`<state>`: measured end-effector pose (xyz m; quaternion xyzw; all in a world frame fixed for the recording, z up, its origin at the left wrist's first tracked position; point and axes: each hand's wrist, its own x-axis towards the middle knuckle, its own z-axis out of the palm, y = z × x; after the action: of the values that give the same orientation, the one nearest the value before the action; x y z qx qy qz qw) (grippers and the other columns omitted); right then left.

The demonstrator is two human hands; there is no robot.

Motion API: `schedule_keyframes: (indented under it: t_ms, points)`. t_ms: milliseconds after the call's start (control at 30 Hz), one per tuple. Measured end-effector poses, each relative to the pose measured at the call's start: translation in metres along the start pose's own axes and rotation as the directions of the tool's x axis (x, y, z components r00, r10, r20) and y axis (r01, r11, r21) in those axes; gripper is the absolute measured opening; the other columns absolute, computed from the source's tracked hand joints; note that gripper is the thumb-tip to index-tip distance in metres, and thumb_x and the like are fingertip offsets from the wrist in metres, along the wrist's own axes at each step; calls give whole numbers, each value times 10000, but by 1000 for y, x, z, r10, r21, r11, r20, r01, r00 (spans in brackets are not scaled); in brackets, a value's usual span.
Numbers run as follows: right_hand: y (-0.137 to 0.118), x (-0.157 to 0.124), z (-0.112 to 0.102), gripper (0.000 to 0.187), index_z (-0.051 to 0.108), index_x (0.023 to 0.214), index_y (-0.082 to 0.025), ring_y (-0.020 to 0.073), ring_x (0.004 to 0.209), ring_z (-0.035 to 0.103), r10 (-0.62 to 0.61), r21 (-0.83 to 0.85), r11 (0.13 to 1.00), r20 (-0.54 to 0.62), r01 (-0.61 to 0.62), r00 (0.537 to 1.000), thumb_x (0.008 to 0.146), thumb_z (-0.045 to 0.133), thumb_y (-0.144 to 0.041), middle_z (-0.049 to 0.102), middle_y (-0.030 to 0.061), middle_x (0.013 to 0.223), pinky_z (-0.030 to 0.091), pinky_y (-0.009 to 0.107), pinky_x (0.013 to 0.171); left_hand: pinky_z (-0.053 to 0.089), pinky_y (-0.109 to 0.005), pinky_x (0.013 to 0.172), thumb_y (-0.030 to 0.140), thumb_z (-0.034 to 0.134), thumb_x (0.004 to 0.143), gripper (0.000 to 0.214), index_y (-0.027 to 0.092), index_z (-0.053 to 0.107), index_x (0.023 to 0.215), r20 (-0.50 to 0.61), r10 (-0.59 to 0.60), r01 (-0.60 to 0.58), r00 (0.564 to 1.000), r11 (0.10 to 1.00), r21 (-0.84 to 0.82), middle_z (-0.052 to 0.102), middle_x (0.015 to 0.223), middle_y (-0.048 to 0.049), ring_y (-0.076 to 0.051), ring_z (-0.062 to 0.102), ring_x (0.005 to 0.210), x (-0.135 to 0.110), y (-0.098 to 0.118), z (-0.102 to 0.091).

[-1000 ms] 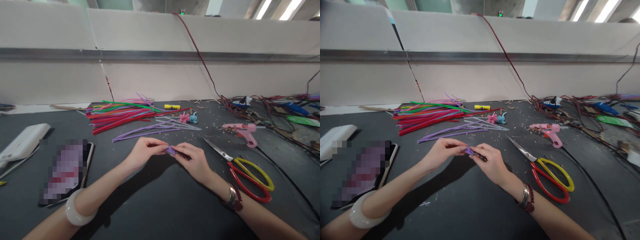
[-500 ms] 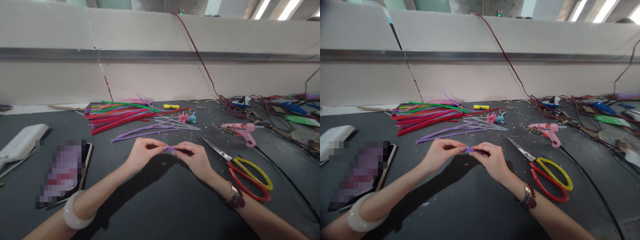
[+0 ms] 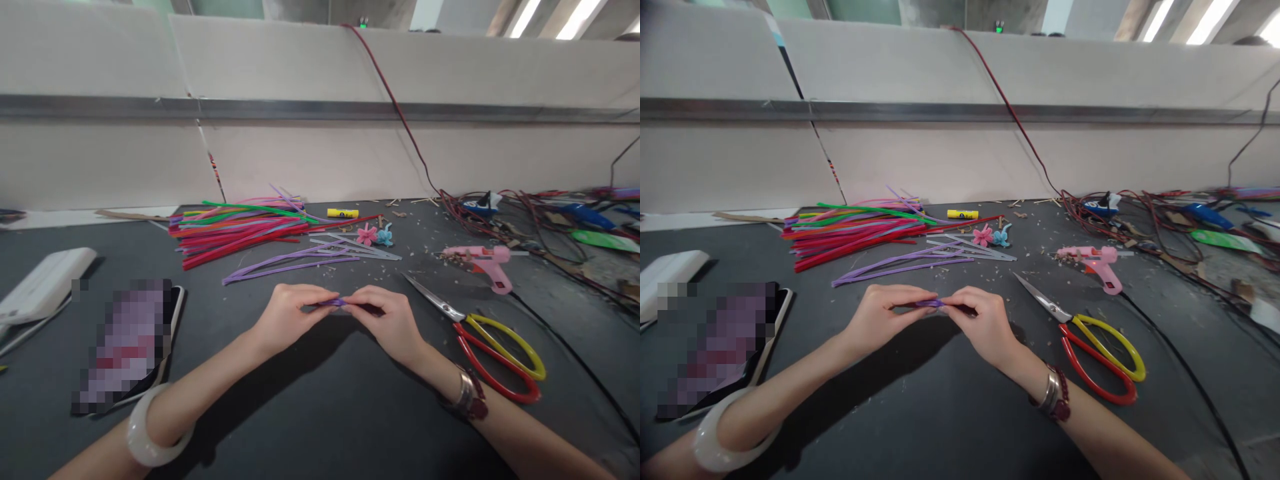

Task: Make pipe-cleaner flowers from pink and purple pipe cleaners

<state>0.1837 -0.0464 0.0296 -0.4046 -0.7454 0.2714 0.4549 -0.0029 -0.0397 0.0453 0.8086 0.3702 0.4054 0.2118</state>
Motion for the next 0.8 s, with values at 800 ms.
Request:
schedule_keyframes:
  t_ms: [800]
  points:
    - [1,4,-6,101,691,783,-201,144,660,601,3,-27,1000,59,-2,998,768,599,-240,659,31,748,466,256,585,488,-209,658,186,506,805,191,188,694,837,271,53,-108,961,975,193,717,809,-40,-151,662,716,6,-5,-22]
